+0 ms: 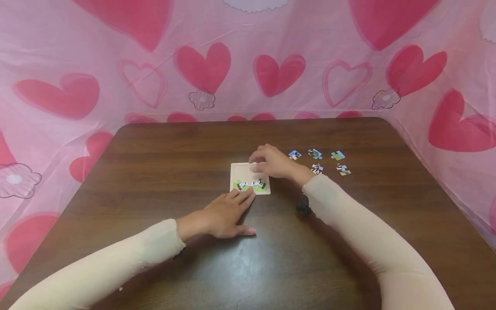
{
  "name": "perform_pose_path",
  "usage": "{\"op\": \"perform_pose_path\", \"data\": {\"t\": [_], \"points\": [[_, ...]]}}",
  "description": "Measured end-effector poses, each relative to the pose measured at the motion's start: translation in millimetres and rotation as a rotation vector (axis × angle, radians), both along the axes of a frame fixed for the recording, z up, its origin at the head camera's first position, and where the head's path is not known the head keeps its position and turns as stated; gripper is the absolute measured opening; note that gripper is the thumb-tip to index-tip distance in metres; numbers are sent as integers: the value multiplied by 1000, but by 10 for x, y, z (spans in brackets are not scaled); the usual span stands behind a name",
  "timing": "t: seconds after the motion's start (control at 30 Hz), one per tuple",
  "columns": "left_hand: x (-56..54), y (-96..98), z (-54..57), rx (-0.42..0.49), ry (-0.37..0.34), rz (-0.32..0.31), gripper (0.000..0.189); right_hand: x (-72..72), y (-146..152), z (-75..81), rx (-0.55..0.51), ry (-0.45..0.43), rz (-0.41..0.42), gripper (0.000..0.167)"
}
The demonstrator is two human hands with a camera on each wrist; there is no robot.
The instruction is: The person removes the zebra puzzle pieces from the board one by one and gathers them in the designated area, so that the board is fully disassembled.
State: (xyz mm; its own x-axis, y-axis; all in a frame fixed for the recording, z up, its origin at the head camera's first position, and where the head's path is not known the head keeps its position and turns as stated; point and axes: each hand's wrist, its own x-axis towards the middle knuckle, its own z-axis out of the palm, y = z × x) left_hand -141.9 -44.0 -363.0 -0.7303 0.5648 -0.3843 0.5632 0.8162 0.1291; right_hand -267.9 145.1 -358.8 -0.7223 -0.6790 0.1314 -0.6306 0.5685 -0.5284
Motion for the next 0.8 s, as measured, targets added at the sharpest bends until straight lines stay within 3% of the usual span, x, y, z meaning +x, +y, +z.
{"op": "perform_pose_path", "data": {"t": [0.33,0.6,0.8], "points": [[-17,3,9,-16,8,-4,95,49,-330,-47,49,-113,94,22],[-17,7,35,-36,4,-16,95,83,-389,-104,85,-68,134,19],[-23,14,33,-35,-10,-14,95,91,-376,-134,36,-81,132,16]]}}
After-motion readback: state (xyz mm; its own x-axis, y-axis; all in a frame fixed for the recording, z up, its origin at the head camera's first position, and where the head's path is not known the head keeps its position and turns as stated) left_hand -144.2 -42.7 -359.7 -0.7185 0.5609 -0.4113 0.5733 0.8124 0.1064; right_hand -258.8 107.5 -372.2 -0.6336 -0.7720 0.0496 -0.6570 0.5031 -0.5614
